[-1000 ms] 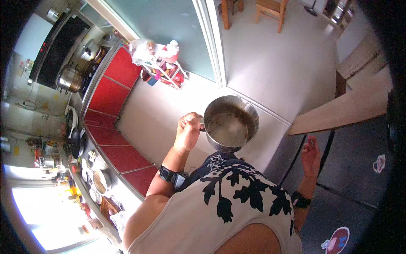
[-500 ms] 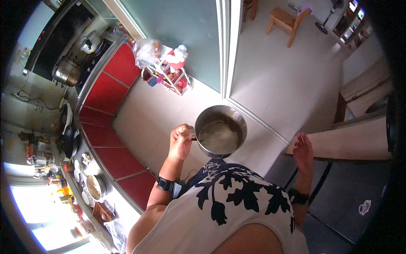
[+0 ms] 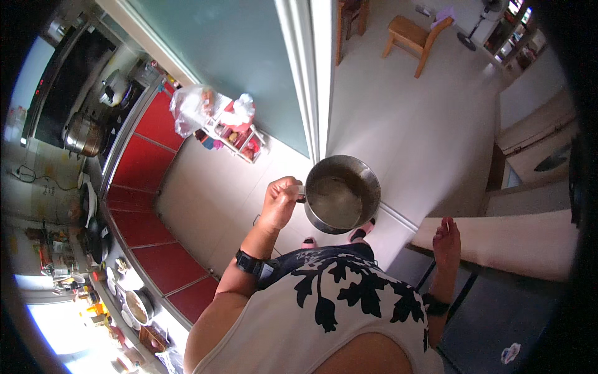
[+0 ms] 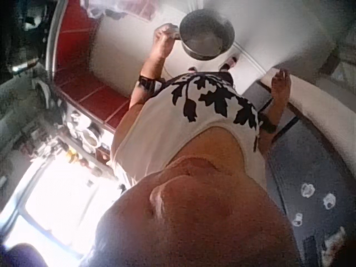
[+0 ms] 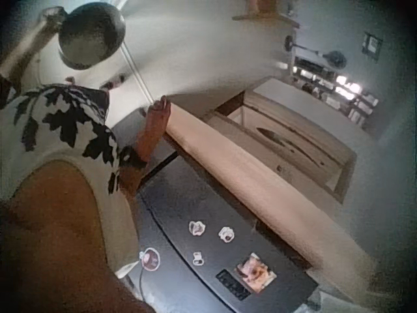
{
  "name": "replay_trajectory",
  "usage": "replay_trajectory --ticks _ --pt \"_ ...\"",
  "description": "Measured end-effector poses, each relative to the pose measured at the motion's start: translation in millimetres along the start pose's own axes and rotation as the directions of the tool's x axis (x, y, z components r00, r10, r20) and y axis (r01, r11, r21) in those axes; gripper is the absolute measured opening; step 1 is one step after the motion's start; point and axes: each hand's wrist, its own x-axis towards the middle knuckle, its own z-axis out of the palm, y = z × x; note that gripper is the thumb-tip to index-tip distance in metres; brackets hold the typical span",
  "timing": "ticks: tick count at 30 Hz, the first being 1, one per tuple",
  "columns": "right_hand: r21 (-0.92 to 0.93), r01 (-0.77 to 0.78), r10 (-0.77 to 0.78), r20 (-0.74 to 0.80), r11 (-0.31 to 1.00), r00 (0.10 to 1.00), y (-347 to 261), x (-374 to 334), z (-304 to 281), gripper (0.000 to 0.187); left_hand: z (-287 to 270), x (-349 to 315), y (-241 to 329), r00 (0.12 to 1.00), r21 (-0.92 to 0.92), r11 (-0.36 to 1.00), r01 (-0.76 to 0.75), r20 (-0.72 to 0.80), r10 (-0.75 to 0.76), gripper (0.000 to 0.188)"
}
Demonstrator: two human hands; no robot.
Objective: The person empties a metal container into a kitchen sink, moves a squash to the sink to wash its skin under running water, and uses a knife to cut the squash into sections on a wooden board.
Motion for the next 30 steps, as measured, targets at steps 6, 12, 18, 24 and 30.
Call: replay_trajectory --ticks 6,12,18,24,30 --pt "0.078 0.064 -0.068 0.057 0.995 0.996 -71.0 67.6 -23.1 0.027 58.7 83.2 -40.7 0.999 -0.057 0.997 -0.046 -0.019 0.045 0.035" --pt "-0.009 0.107 -0.105 0.119 0.994 0.987 -144.7 149.9 -21.2 0.025 116.3 175.4 -61.4 0.999 -0.041 0.998 -0.047 -0.018 0.046 0.031" --pt "0.052 0.099 -0.103 0.081 0.994 0.991 -191.7 239.5 -10.2 0.028 149.9 259.4 -70.0 0.993 -0.041 0.996 -0.085 -0.084 0.081 0.046" --pt "-0.042 -0.006 0.012 0.147 0.999 0.989 -195.4 354.6 -3.4 0.028 124.9 339.8 -76.5 0.980 -0.105 0.986 -0.131 -0.166 0.113 0.022" --pt "-0.117 0.066 -0.060 0.051 0.991 0.997 -228.2 469.0 19.0 0.038 108.7 462.0 -100.1 0.994 -0.031 0.993 -0.110 -0.018 0.110 0.016"
